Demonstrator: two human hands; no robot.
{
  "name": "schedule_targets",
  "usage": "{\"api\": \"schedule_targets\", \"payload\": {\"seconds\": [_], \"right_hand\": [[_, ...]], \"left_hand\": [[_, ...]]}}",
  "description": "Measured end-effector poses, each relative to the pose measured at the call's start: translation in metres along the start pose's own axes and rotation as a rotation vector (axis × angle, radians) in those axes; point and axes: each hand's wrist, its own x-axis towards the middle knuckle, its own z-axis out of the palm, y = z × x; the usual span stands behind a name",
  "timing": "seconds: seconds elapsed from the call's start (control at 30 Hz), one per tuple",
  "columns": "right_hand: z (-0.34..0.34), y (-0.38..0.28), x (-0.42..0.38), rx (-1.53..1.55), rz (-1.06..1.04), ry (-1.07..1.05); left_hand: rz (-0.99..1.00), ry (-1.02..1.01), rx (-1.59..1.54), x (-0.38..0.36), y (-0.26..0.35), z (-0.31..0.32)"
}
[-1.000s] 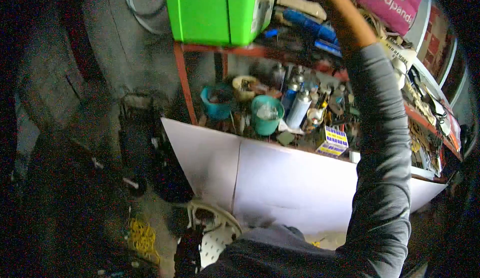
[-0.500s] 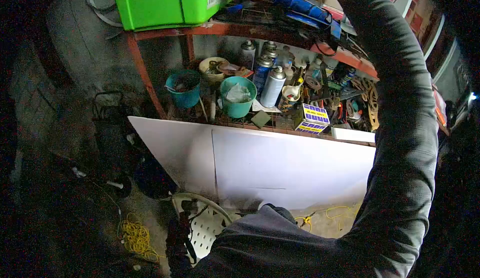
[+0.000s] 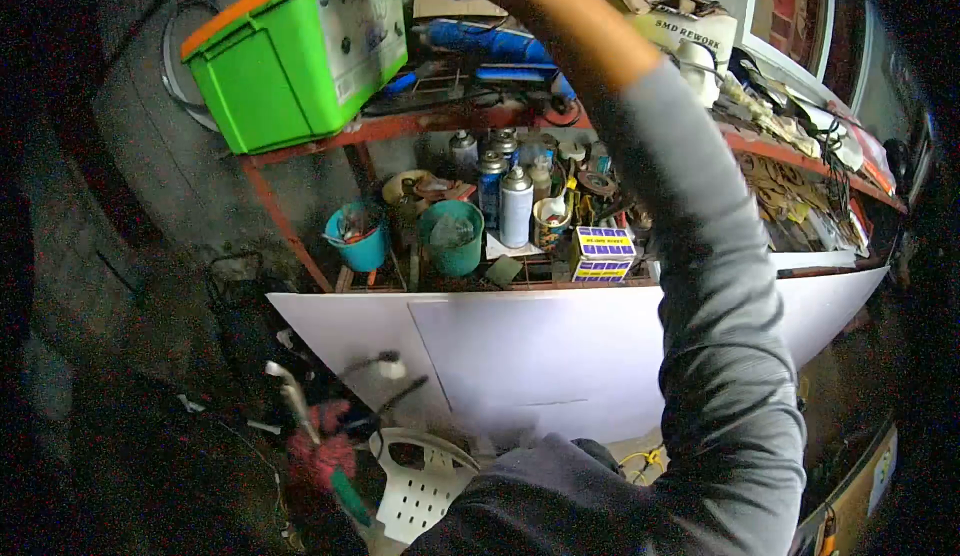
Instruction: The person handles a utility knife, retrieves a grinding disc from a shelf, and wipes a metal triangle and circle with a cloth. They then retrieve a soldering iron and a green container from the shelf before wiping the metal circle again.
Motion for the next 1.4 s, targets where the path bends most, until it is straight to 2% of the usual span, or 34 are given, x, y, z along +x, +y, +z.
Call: {"api": "schedule_targets", "payload": {"seconds": [0.07,0.13,0.17,0.2,0.27,0.33,0.37,0.43,0.47,0.53,0.6,0.67,0.7,0.73,0.8,0.93,1.03,1.07,1.13,1.27,1.33,1.4], "right_hand": [[-0.039,-0.022,-0.023,0.047,0.018,0.081],[-0.074,-0.036,-0.047,0.1,0.014,0.062],[-0.076,-0.016,-0.075,-0.011,0.227,-0.282],[-0.083,0.008,-0.09,-0.015,0.227,-0.272],[-0.103,0.042,-0.111,0.042,0.166,-0.341],[-0.106,0.084,-0.145,-0.061,0.052,-0.479],[-0.103,0.083,-0.148,-0.046,0.494,-0.779],[-0.093,0.093,-0.161,-0.018,0.516,-0.888],[-0.086,0.102,-0.166,0.032,0.513,-0.946],[-0.104,0.075,-0.161,-0.073,0.413,-0.828],[-0.106,0.074,-0.157,-0.041,0.396,-0.767],[-0.1,0.075,-0.154,-0.123,0.31,-0.885],[-0.099,0.069,-0.15,-0.041,0.346,-1.002],[-0.096,0.067,-0.15,-0.041,0.345,-1.004],[-0.086,0.064,-0.152,-0.032,0.357,-1.158],[-0.072,0.07,-0.164,-0.131,0.42,-1.046],[-0.069,0.068,-0.162,-0.198,0.386,-1.062],[-0.063,0.073,-0.163,-0.2,0.383,-1.064],[-0.051,0.086,-0.167,-0.203,0.513,-0.964],[-0.072,0.096,-0.144,-0.133,0.383,-1.006],[-0.07,0.096,-0.139,-0.181,0.382,-1.011],[-0.07,0.095,-0.134,-0.106,0.409,-1.054]], "left_hand": [[0.043,-0.221,-0.347,0.012,0.033,0.007],[0.281,0.13,0.06,0.004,0.08,0.061],[0.337,0.337,0.273,-0.001,0.109,0.095],[0.45,0.389,0.315,0.004,0.127,0.111],[0.699,0.304,0.245,0.015,0.148,0.133],[0.89,0.194,0.188,0.029,0.168,0.154],[0.944,0.157,0.173,0.034,0.176,0.162],[1.015,0.114,0.156,0.045,0.189,0.174],[1.026,0.112,0.162,0.049,0.19,0.176],[1.042,0.106,0.171,0.058,0.192,0.178],[1.018,0.101,0.145,0.065,0.191,0.177],[0.985,0.095,0.109,0.068,0.185,0.177],[0.976,0.104,0.122,0.069,0.182,0.177],[0.967,0.114,0.134,0.068,0.179,0.176],[0.953,0.133,0.108,0.066,0.172,0.169],[0.966,0.076,0.124,0.067,0.165,0.137],[0.954,0.049,0.074,0.068,0.165,0.115],[0.954,0.051,0.07,0.066,0.165,0.115],[0.913,0.114,-0.009,0.063,0.167,0.117],[0.891,0.043,0.053,0.067,0.173,0.11],[0.868,0.029,0.04,0.072,0.184,0.122],[0.909,0.023,0.194,0.071,0.2,0.14]]}}
